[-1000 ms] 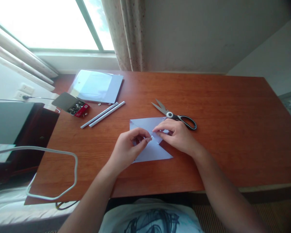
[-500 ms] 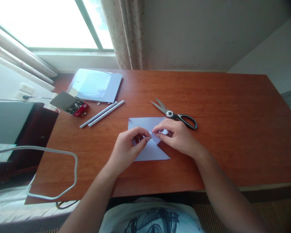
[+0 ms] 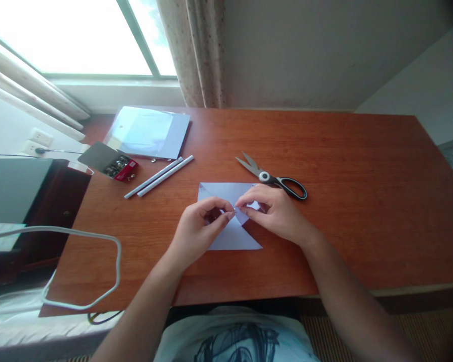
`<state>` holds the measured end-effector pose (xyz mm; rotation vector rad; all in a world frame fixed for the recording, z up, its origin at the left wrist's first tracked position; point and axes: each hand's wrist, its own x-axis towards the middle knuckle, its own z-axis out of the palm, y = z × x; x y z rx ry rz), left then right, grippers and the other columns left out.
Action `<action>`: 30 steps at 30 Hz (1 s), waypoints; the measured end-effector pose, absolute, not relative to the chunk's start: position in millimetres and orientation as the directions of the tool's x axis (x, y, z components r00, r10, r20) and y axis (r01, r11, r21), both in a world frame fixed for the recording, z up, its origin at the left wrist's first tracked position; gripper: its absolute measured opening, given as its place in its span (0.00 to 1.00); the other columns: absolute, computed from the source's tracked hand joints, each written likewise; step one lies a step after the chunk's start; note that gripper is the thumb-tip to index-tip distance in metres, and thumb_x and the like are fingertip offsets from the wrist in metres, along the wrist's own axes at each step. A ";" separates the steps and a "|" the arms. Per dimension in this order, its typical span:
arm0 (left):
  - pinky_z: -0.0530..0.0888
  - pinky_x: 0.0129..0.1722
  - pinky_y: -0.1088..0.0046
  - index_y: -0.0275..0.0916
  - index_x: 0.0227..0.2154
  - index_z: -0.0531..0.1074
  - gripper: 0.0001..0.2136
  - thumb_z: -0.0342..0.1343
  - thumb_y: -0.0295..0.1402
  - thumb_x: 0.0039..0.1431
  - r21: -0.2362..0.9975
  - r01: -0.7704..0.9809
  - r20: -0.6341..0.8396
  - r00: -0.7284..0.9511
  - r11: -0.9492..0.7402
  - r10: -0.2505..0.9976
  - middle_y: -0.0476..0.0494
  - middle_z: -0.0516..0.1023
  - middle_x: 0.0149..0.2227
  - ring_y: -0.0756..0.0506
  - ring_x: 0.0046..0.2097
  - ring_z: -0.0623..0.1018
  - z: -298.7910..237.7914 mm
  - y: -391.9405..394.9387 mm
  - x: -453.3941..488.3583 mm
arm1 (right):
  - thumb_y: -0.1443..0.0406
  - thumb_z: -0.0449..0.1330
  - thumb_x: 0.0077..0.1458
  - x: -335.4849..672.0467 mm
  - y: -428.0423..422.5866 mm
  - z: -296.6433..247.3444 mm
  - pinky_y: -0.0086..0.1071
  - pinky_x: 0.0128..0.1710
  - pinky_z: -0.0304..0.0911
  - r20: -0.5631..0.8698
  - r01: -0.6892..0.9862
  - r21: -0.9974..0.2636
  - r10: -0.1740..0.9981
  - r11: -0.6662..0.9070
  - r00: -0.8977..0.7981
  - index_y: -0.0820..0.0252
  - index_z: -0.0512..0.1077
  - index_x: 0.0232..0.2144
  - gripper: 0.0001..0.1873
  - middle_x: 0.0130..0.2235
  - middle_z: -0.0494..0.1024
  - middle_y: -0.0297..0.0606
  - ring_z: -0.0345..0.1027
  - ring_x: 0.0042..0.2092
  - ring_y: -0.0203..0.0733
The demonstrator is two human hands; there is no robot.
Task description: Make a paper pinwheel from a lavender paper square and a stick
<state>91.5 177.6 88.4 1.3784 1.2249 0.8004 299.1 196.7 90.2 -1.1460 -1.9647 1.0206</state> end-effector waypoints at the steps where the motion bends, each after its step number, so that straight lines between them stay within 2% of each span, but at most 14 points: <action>1: 0.67 0.27 0.76 0.36 0.32 0.78 0.07 0.62 0.35 0.58 0.966 0.233 -0.168 0.238 0.112 0.957 0.46 0.76 0.29 0.51 0.28 0.69 87.9 177.6 91.3 | 0.70 0.63 0.59 298.8 196.5 90.3 0.29 0.28 0.63 0.129 0.414 -0.856 0.903 0.309 -0.409 0.54 0.79 0.36 0.07 0.36 0.83 0.34 0.72 0.36 0.39; 9: 0.65 0.27 0.76 0.36 0.33 0.78 0.08 0.63 0.37 0.58 0.959 0.232 -0.218 0.240 0.162 0.946 0.46 0.76 0.29 0.51 0.28 0.68 88.6 177.9 91.3 | 0.69 0.64 0.59 298.8 196.3 90.2 0.29 0.27 0.62 0.139 0.430 -0.843 0.903 0.323 -0.406 0.55 0.80 0.37 0.06 0.36 0.82 0.35 0.71 0.35 0.39; 15: 0.66 0.28 0.75 0.36 0.34 0.79 0.08 0.63 0.36 0.59 0.962 0.235 -0.196 0.246 0.138 0.949 0.46 0.77 0.29 0.50 0.28 0.69 83.7 177.7 89.6 | 0.72 0.63 0.58 299.4 196.5 90.5 0.30 0.29 0.63 0.161 0.392 -0.857 0.896 0.334 -0.413 0.55 0.81 0.36 0.09 0.37 0.84 0.35 0.73 0.39 0.40; 20: 0.65 0.28 0.75 0.37 0.34 0.79 0.08 0.63 0.37 0.59 0.964 0.226 -0.196 0.251 0.139 0.948 0.46 0.77 0.30 0.50 0.28 0.70 80.9 177.9 89.0 | 0.74 0.63 0.58 300.0 196.7 88.8 0.30 0.30 0.63 0.176 0.378 -0.856 0.886 0.353 -0.429 0.56 0.80 0.35 0.09 0.37 0.83 0.35 0.72 0.38 0.40; 30: 0.61 0.24 0.77 0.37 0.33 0.77 0.05 0.62 0.34 0.60 0.959 0.282 -0.107 0.227 0.039 0.968 0.52 0.69 0.23 0.53 0.25 0.65 86.8 178.2 91.3 | 0.76 0.64 0.57 298.9 195.7 89.6 0.31 0.34 0.65 0.201 0.364 -0.850 0.872 0.381 -0.446 0.57 0.80 0.35 0.10 0.37 0.83 0.35 0.72 0.39 0.39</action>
